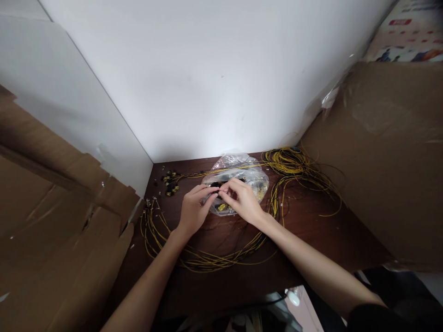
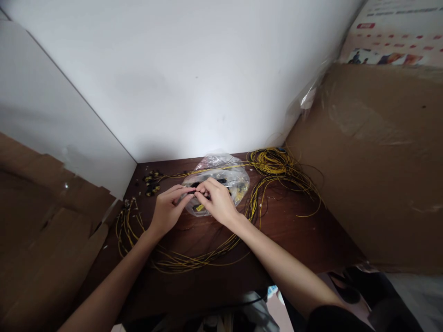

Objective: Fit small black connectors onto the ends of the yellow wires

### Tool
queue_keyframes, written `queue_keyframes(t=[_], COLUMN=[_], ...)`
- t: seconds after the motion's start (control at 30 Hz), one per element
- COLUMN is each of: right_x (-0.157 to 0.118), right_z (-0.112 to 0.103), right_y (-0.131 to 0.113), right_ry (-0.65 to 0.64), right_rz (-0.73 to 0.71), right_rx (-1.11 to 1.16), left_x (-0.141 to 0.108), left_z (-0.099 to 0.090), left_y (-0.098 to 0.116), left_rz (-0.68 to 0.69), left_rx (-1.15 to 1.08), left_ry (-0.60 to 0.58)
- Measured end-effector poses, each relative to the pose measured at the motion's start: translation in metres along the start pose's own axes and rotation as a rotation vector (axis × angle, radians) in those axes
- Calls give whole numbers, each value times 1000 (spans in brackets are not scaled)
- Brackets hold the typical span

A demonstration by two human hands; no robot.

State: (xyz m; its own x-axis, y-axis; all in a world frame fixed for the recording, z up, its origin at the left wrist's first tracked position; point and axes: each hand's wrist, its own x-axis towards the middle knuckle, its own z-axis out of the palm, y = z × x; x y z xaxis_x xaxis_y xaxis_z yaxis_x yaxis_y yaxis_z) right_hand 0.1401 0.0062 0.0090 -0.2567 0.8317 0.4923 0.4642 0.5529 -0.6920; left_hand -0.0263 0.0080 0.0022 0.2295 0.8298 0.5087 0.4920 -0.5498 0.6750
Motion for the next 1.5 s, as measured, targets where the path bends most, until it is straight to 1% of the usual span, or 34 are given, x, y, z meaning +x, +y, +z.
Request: queue_keyframes(t=[0.1, 0.23, 0.43, 0.53, 0.63, 0.77, 0.83, 0.93, 1.07, 1.17, 1.33, 1.5], right_x=[1, 2, 4, 5, 6, 4, 4, 4, 5, 6, 6, 7], right_z=[-1, 2, 10, 10, 8, 8, 9, 10, 9, 7, 4, 5], right_y=[-2, 0, 9, 9, 7, 7, 7, 6, 3, 1, -1, 0], right_ry=[23, 0, 33, 12, -26, -41, -47, -28, -8, -18, -37, 7], right_rz=[27, 124, 282, 371, 430, 467, 492, 503, 466, 438, 446, 468], right_rx=[72, 215, 549, 700, 811, 914, 935, 923, 863, 829, 819, 837], left_x=[1, 1, 2, 3, 4, 5, 5, 5, 4, 3, 3, 3], left_z=[0, 1, 1, 0, -3, -6, -6, -4, -1, 0, 0, -1], left_y=[2, 3, 2, 3, 6, 7, 6, 5, 3, 2, 1, 0], left_rz=[-26, -46, -87, -125, -163, -161, -148, -132, -141, -141, -150, -123], left_rx=[-43, -104, -208, -219, -248, -269, -263, -243, -230, -225, -220, -197], left_ry=[-3, -8, -2, 0, -27, -79, -77, -40, 10, 19, 41, 21])
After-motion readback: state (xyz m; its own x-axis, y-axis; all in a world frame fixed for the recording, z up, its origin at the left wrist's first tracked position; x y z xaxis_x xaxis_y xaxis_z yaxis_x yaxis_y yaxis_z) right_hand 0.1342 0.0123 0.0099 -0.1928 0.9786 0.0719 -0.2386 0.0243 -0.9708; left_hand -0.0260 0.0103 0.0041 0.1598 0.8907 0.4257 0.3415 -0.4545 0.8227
